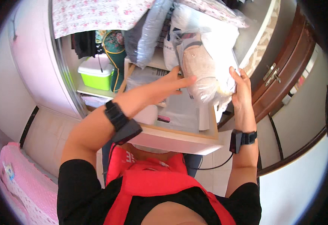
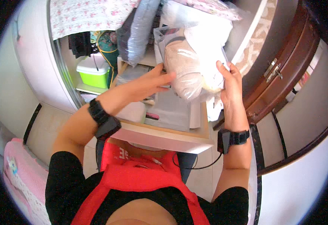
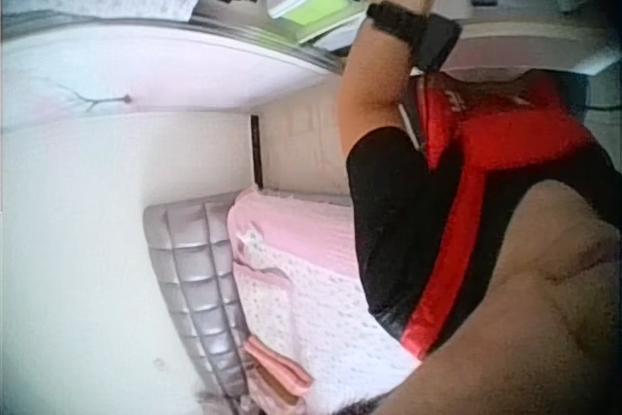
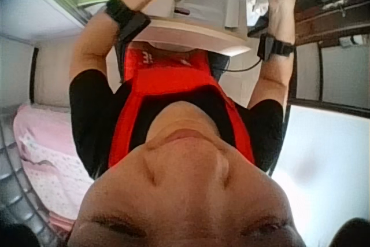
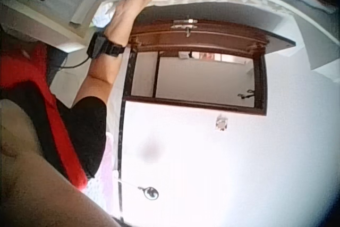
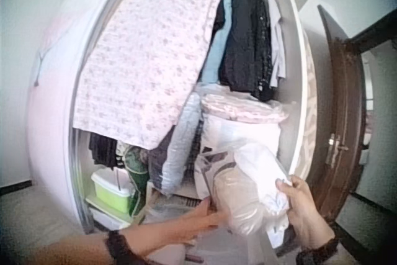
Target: The person opens a wardrobe door, pulls out and rearranges items in drawers including clothes and packaged items, and uncurls a bag to retrieve a book and other small objects before placing them into a separate white bag.
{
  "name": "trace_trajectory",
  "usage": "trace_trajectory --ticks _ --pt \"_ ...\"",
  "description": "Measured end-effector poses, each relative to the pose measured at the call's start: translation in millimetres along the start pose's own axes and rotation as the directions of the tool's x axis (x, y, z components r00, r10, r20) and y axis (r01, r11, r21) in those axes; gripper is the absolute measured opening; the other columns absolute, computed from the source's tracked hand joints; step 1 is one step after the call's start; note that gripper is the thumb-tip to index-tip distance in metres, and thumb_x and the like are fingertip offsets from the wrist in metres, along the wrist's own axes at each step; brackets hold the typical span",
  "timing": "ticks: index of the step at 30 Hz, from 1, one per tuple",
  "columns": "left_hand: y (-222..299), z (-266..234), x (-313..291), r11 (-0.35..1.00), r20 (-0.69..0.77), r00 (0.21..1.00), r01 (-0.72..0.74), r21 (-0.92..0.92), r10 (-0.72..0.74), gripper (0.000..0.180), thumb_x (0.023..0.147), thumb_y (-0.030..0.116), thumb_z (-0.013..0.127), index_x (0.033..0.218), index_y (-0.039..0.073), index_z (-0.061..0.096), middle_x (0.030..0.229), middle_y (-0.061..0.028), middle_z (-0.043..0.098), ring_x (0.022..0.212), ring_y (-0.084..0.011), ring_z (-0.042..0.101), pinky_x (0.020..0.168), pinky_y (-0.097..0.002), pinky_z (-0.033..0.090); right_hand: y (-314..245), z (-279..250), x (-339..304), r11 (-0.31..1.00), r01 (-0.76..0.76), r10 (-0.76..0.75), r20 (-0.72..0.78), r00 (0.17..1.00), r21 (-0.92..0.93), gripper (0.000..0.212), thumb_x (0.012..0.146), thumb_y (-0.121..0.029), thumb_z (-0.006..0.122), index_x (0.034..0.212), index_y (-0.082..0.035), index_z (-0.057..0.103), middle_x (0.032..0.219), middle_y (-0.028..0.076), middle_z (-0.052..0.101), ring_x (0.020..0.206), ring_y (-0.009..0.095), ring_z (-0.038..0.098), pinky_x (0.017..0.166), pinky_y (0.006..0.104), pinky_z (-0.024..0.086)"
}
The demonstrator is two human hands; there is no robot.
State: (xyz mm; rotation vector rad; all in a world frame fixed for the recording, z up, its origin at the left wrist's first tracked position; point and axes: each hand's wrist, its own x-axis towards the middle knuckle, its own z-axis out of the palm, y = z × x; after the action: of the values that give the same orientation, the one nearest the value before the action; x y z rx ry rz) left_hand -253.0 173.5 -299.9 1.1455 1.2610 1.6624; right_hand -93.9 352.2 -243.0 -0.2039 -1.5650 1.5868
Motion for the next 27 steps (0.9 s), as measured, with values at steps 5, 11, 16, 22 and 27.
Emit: trace_trajectory --ticks 5,11,16,22,27 --pt "6 -10 -5 0.965 -0.261 0.957 -0.182 -0.19 0.129 0.081 0.075 0.024 0.073 0.136 0.006 0.023 0.127 -0.0141 0.044 0.119 -0.0269 0.043 0.096 -0.0449 0.039 13 -6 -12 0.959 0.02 0.053 0.251 0.967 -0.281 0.047 0.085 -0.022 0.064 0.121 0.003 0.047 0.11 0.01 0.055 0.104 0.016 0.049 0.089 0.0307 0.04" --pt "16 -59 -70 0.877 -0.461 0.832 -0.436 -0.201 0.308 0.063 0.079 0.009 0.068 0.131 0.009 0.032 0.123 -0.0111 0.048 0.116 -0.0243 0.048 0.096 -0.0408 0.042 16 -12 -67 0.845 0.271 -0.02 0.479 0.878 -0.462 0.054 0.083 -0.013 0.063 0.132 -0.006 0.043 0.13 0.007 0.045 0.119 0.02 0.043 0.097 0.0343 0.037" --pt "14 -74 -115 0.814 -0.572 0.707 -0.57 -0.113 0.415 0.067 0.076 0.005 0.07 0.13 0.007 0.032 0.123 -0.0099 0.048 0.114 -0.0225 0.048 0.096 -0.0367 0.041 46 -42 -104 0.845 0.226 0.018 0.448 0.894 -0.485 0.038 0.082 -0.012 0.062 0.119 -0.006 0.052 0.122 0.005 0.048 0.114 0.018 0.045 0.095 0.0333 0.036" --pt "1 -90 -137 0.82 -0.664 0.551 -0.546 0.171 0.505 0.072 0.069 0.0 0.074 0.128 0.006 0.034 0.118 -0.0069 0.047 0.108 -0.0176 0.047 0.092 -0.0313 0.04 57 -26 -113 0.762 0.23 0.106 0.467 0.878 -0.605 0.031 0.075 -0.003 0.061 0.106 -0.003 0.057 0.108 0.008 0.056 0.104 0.02 0.051 0.088 0.0318 0.04" --pt "-5 -93 -136 0.846 -0.69 0.531 -0.48 0.233 0.491 0.074 0.066 -0.002 0.075 0.128 0.007 0.034 0.116 -0.0054 0.047 0.109 -0.0162 0.046 0.09 -0.0291 0.041 56 -18 -118 0.691 0.36 0.006 0.503 0.864 -0.627 0.031 0.069 0.002 0.061 0.1 -0.001 0.059 0.102 0.011 0.057 0.098 0.025 0.054 0.088 0.0325 0.04"
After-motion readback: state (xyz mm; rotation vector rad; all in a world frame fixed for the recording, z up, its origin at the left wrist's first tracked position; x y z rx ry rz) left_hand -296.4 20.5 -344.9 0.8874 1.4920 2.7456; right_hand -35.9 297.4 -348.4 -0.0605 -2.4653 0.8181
